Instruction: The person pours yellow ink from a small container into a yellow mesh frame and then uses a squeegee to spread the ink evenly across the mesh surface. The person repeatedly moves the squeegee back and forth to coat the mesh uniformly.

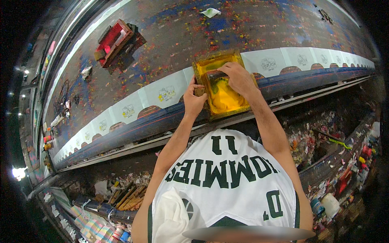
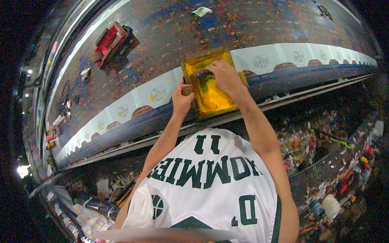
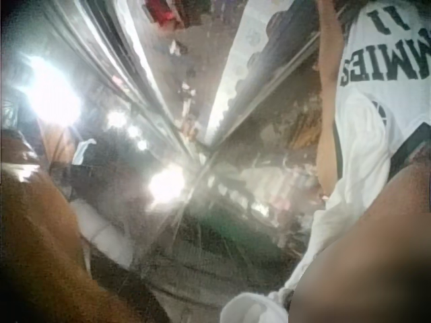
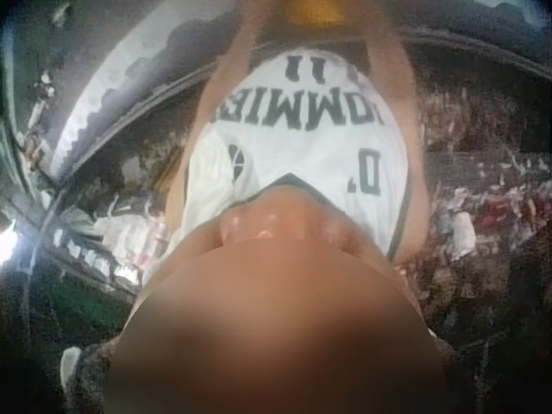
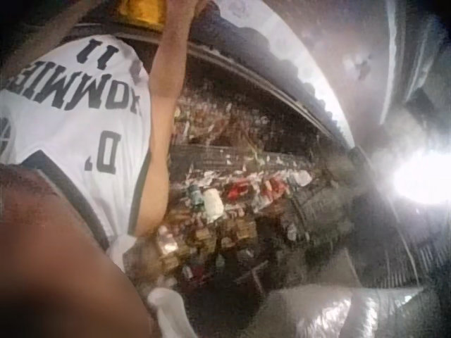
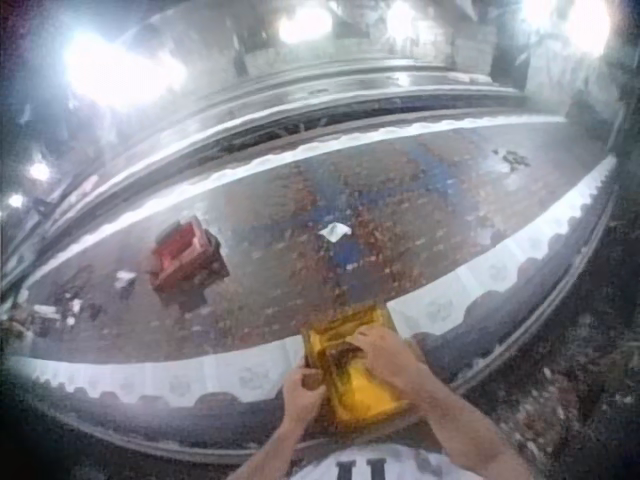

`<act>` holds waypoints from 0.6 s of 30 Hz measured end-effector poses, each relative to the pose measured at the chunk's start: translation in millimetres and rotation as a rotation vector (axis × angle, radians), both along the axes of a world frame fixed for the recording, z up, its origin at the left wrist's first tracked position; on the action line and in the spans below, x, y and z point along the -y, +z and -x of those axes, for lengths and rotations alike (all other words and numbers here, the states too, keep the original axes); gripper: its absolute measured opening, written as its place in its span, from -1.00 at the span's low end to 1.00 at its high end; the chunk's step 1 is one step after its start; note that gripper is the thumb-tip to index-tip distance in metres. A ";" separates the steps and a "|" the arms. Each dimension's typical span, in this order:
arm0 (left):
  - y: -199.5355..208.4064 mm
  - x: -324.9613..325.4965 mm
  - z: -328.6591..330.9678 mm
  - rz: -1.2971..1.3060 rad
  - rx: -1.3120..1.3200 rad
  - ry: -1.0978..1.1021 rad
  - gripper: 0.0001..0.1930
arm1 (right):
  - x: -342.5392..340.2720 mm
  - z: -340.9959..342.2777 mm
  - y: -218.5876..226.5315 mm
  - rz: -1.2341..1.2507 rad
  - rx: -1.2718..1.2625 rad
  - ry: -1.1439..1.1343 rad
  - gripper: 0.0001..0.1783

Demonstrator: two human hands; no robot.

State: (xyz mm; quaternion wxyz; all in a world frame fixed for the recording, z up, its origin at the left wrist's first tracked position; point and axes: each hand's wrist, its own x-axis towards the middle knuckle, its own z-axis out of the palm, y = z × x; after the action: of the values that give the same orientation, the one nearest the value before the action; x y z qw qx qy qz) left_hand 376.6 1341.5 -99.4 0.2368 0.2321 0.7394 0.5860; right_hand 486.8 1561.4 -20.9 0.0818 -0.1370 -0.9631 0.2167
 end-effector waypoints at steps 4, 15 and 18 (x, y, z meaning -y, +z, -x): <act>-7.7 1.3 2.5 -0.022 -0.040 0.011 -0.74 | 31.7 -36.0 1.4 0.034 0.000 -0.036 -0.49; -12.5 -2.1 -1.3 -0.054 -0.040 0.001 -0.73 | 63.9 -75.5 -2.9 0.014 -0.036 -0.076 -0.49; -15.3 -2.6 -0.2 -0.057 0.011 0.023 -0.71 | 64.7 -75.8 -4.4 0.008 -0.051 -0.067 -0.48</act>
State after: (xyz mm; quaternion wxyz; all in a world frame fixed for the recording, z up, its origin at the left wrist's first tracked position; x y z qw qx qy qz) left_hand 376.7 1344.1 -114.6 0.2273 0.2272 0.7236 0.6109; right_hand 562.6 1496.7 -25.3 0.1128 -0.1637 -0.9547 0.2213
